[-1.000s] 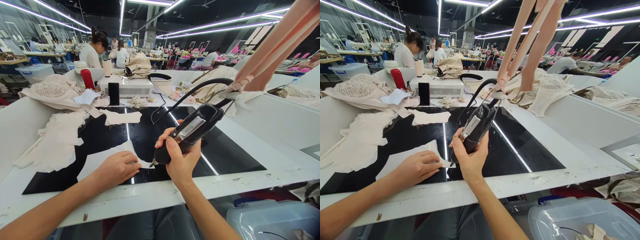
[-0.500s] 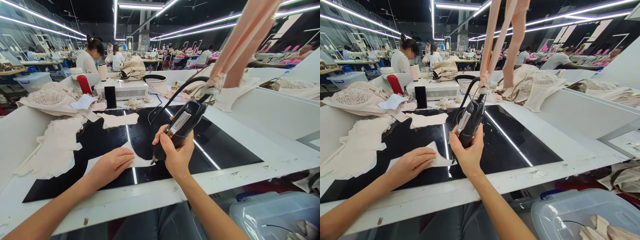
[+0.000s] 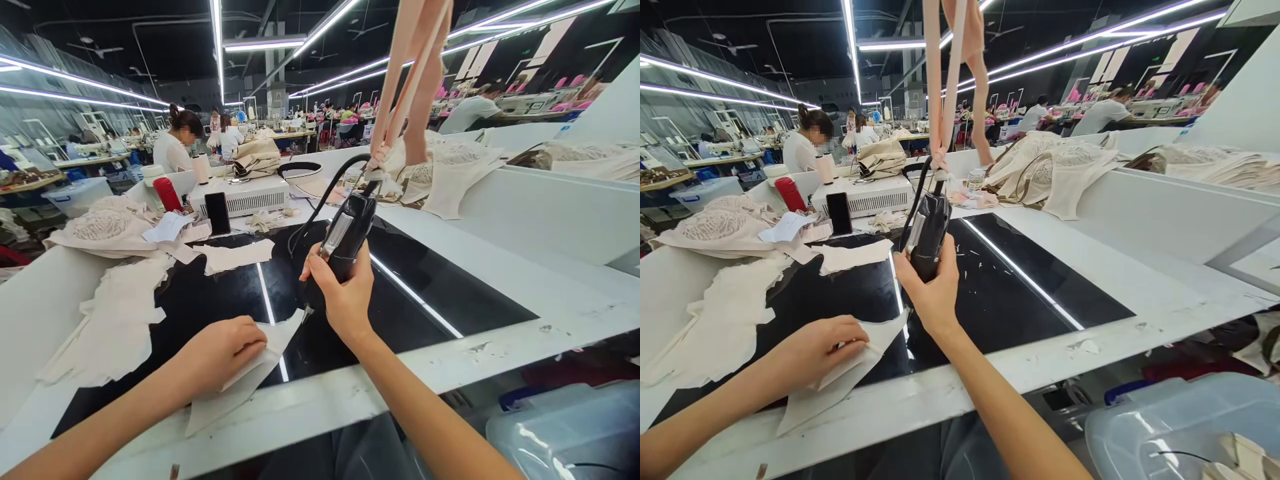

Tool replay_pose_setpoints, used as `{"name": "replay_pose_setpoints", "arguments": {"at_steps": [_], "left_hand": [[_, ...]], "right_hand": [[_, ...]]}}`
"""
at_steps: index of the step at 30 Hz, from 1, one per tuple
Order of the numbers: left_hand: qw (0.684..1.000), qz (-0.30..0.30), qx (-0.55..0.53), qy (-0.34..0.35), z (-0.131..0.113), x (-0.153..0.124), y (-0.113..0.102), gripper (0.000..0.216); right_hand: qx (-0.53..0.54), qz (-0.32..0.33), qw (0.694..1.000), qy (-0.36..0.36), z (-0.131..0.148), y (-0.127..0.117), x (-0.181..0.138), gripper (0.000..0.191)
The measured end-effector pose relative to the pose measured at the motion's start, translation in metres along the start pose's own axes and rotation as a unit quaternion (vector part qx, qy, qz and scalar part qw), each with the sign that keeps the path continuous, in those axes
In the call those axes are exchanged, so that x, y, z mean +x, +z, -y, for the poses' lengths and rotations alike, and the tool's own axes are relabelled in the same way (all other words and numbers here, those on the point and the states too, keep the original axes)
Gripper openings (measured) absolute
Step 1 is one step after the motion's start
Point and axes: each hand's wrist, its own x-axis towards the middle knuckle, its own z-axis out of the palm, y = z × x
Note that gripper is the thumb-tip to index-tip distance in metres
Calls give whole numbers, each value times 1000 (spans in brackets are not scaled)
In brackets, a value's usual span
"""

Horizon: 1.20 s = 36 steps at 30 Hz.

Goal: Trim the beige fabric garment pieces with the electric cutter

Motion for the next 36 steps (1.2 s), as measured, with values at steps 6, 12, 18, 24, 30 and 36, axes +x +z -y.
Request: {"name": "replay_pose_setpoints", "arguments": {"at_steps": [6, 12, 18, 24, 30, 36], "left_hand": [[994, 10, -22, 103, 7, 39, -14, 35], [978, 102, -62, 168, 15, 63, -10, 46], [982, 119, -36, 141, 17, 62, -10, 37], [980, 115, -26, 159, 17, 62, -10, 33], [979, 112, -33, 164, 18, 63, -11, 32], [977, 111, -27, 179, 22, 65, -10, 32]], "right_hand": [[1, 3, 1000, 24, 5, 3, -5, 28], [17, 0, 999, 35, 8, 7, -8, 29], [36, 8, 999, 28, 10, 12, -10, 28], [30, 14, 999, 34, 9, 15, -14, 29], [33, 18, 999, 31, 7, 17, -18, 28], [27, 26, 999, 30, 7, 17, -19, 28]]}}
